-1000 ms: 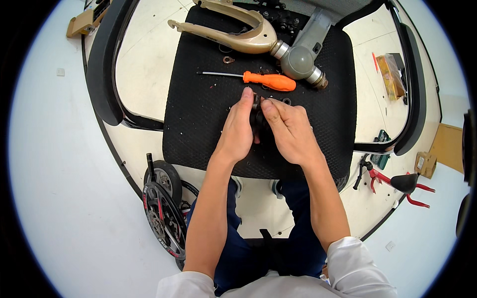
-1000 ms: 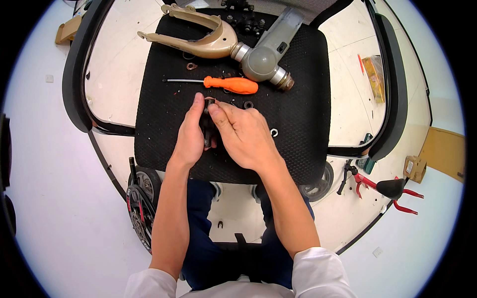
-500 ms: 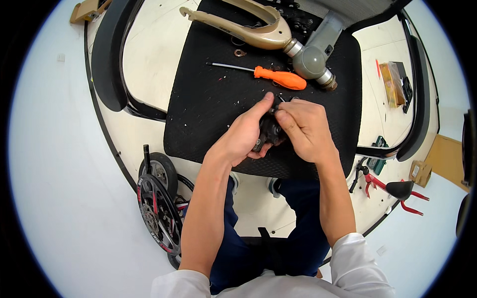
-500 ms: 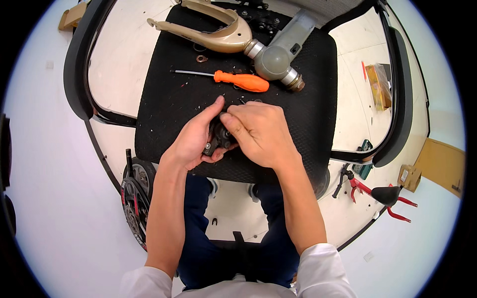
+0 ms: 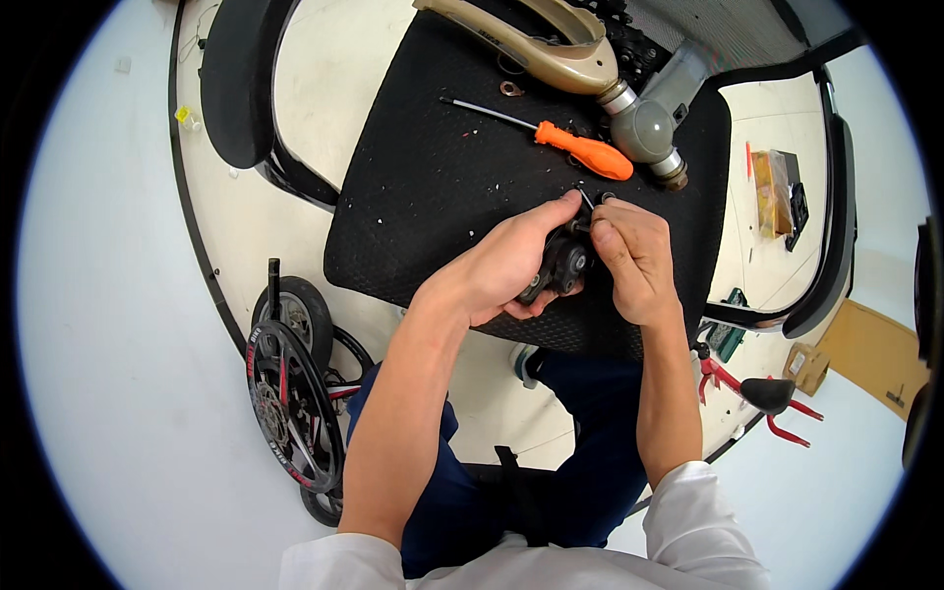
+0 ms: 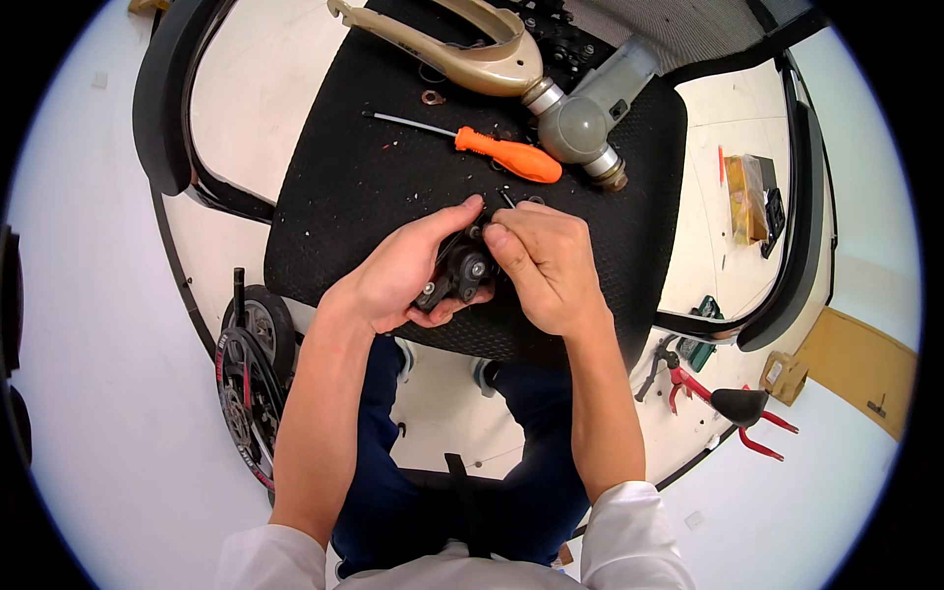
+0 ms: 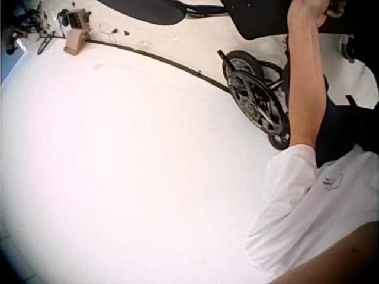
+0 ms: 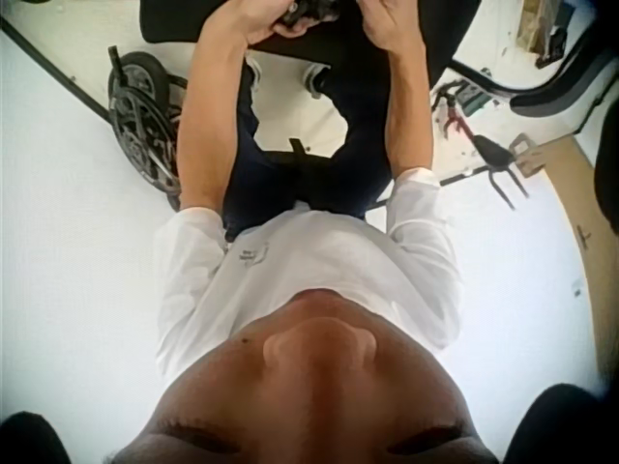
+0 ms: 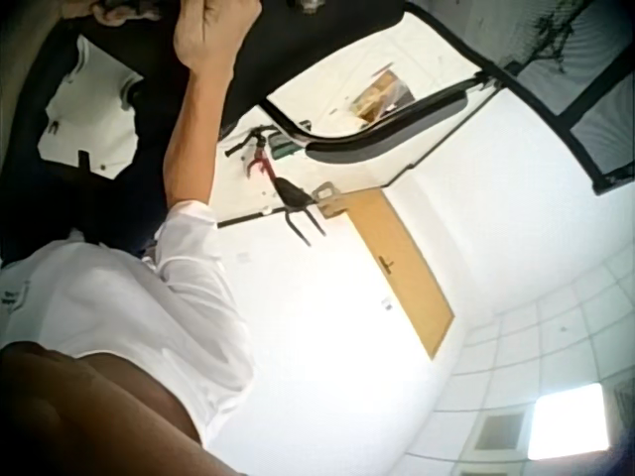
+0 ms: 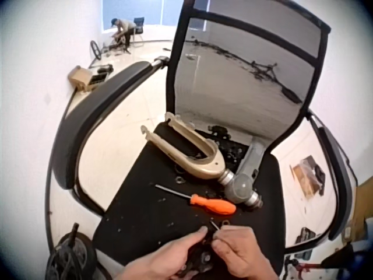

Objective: The person uses a hex key to adjust and tighten components on a bicycle disc brake rotor and caliper. They manipulate small parts and tools on a chair surface, then place the rotor onto a bicycle wheel.

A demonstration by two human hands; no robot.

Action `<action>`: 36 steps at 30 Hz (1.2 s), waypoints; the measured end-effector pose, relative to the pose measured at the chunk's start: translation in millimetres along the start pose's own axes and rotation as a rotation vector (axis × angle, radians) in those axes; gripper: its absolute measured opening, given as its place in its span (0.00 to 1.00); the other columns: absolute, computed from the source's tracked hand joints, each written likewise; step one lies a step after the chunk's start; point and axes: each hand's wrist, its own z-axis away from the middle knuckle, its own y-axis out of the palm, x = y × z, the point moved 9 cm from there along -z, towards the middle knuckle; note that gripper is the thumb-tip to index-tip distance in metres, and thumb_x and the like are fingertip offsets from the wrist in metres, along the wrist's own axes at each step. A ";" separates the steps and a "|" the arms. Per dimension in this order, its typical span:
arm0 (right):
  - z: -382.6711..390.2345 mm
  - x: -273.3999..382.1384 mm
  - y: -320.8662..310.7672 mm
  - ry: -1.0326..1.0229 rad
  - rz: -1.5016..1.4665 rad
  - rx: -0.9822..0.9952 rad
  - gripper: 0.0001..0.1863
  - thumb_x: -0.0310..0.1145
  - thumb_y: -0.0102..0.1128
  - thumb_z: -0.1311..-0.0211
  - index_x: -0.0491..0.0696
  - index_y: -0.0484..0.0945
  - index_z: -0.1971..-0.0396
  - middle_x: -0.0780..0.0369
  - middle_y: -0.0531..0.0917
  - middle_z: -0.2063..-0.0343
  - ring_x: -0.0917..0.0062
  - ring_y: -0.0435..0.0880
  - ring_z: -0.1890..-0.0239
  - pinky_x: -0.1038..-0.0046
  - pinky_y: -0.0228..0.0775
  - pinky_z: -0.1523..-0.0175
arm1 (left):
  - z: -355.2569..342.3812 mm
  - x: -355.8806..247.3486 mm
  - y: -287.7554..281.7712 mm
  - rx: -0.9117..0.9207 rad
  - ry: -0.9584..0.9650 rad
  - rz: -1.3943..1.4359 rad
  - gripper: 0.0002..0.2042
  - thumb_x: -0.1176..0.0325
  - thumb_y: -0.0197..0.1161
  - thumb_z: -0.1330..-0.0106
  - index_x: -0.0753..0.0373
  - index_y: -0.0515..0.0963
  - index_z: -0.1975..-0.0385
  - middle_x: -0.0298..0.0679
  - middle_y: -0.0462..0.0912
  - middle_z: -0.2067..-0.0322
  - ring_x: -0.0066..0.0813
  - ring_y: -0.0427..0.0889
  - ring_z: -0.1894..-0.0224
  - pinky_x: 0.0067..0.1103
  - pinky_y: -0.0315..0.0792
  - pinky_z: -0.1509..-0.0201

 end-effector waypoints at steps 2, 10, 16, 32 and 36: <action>-1.4 4.2 1.6 -0.030 0.046 0.006 0.13 0.33 0.56 0.35 0.39 0.77 0.76 0.55 0.76 0.81 0.61 0.71 0.78 0.65 0.63 0.70 | 1.4 -0.2 -1.4 -0.002 0.004 -0.017 0.26 0.42 0.42 0.24 0.58 0.74 0.71 0.38 0.78 0.81 0.18 0.68 0.90 0.14 0.53 0.91; -5.1 19.6 8.5 -0.146 0.277 0.029 0.10 0.33 0.59 0.38 0.41 0.78 0.75 0.58 0.77 0.81 0.62 0.73 0.78 0.64 0.64 0.69 | 3.4 4.6 -6.8 -0.067 -0.022 -0.010 0.24 0.43 0.43 0.24 0.58 0.74 0.67 0.37 0.77 0.80 0.17 0.67 0.89 0.14 0.52 0.90; 0.0 8.9 16.5 -0.074 0.231 0.070 0.12 0.33 0.55 0.34 0.42 0.76 0.75 0.56 0.74 0.81 0.59 0.73 0.77 0.63 0.64 0.68 | 4.5 4.5 -10.2 -0.085 -0.013 -0.046 0.22 0.45 0.44 0.24 0.57 0.74 0.65 0.35 0.75 0.80 0.17 0.66 0.88 0.14 0.52 0.89; 2.0 8.9 12.5 -0.070 0.289 -0.018 0.15 0.35 0.55 0.33 0.43 0.74 0.79 0.56 0.72 0.84 0.60 0.73 0.80 0.63 0.64 0.73 | 4.0 2.5 -6.2 -0.149 0.019 -0.120 0.23 0.44 0.43 0.24 0.58 0.71 0.71 0.32 0.68 0.87 0.19 0.64 0.89 0.17 0.53 0.87; 4.7 11.3 11.1 -0.148 0.275 -0.055 0.13 0.32 0.58 0.37 0.44 0.74 0.81 0.58 0.72 0.87 0.64 0.73 0.84 0.66 0.62 0.77 | 3.1 7.9 -2.1 -0.102 -0.021 -0.056 0.23 0.44 0.44 0.24 0.57 0.71 0.71 0.33 0.68 0.87 0.20 0.64 0.89 0.17 0.52 0.87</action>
